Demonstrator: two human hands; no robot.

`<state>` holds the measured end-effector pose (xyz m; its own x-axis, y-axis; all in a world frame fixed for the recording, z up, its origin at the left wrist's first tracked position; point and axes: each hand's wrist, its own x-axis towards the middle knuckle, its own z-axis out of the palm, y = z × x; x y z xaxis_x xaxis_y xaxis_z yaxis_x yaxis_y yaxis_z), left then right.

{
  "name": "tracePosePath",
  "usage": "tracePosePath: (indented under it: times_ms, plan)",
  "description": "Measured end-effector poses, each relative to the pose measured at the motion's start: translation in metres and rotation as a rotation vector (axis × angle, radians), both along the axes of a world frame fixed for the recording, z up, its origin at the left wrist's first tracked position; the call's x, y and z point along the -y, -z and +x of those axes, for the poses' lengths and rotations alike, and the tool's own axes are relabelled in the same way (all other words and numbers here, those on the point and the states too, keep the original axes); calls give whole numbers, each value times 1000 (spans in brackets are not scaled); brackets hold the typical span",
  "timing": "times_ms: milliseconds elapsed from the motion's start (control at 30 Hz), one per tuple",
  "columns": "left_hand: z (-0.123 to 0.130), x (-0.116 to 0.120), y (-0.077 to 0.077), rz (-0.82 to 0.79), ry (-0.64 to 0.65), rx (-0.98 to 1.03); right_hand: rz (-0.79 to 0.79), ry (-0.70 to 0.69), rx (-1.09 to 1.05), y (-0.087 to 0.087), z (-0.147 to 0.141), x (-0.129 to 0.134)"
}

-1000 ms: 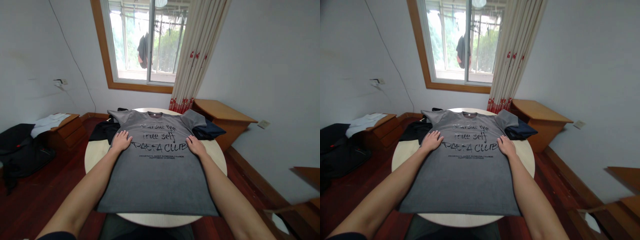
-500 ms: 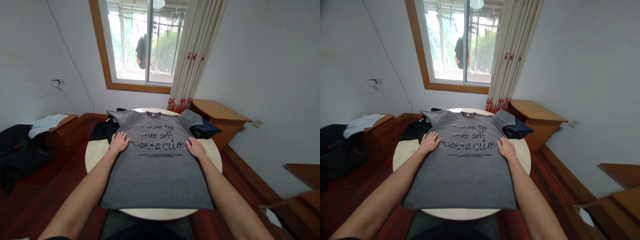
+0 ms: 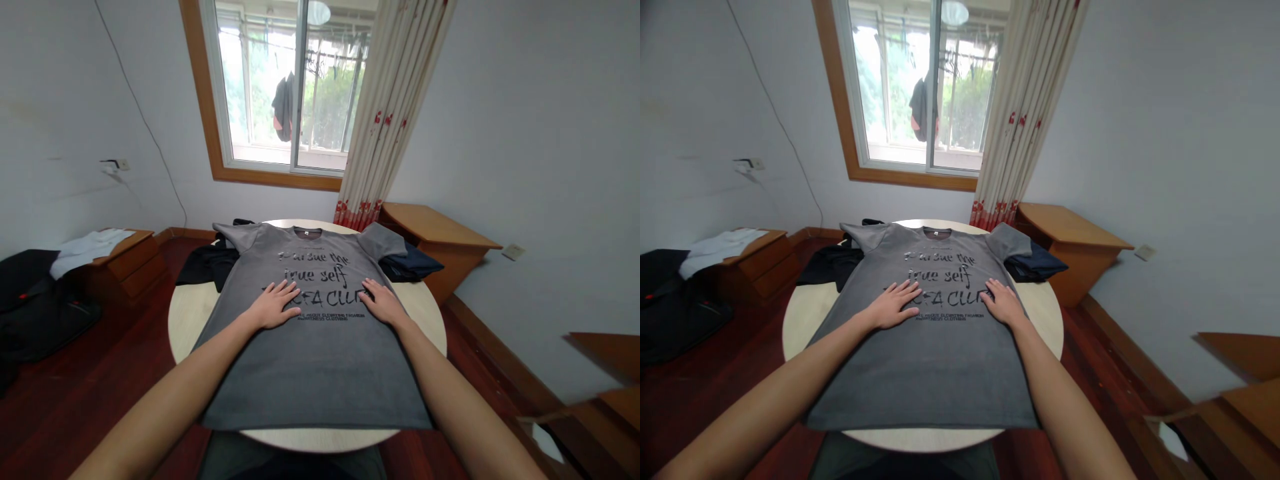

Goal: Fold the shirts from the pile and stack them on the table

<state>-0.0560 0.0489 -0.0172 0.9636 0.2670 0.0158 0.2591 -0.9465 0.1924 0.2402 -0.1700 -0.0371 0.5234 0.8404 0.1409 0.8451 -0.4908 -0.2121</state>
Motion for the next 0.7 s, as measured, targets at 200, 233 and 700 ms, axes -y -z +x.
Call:
tracePosePath:
  times_ms: [200, 233, 700]
  plan:
    - [-20, 22, -7, 0, 141, -11, -6, -47, 3, -2, -8, 16]
    - [-23, 30, -8, -9, 185, -10, -6, -55, 8, -2, -11, 19]
    - [-27, 126, -31, -285, 878, -10, -39, -20, 190, -48, 14, -63]
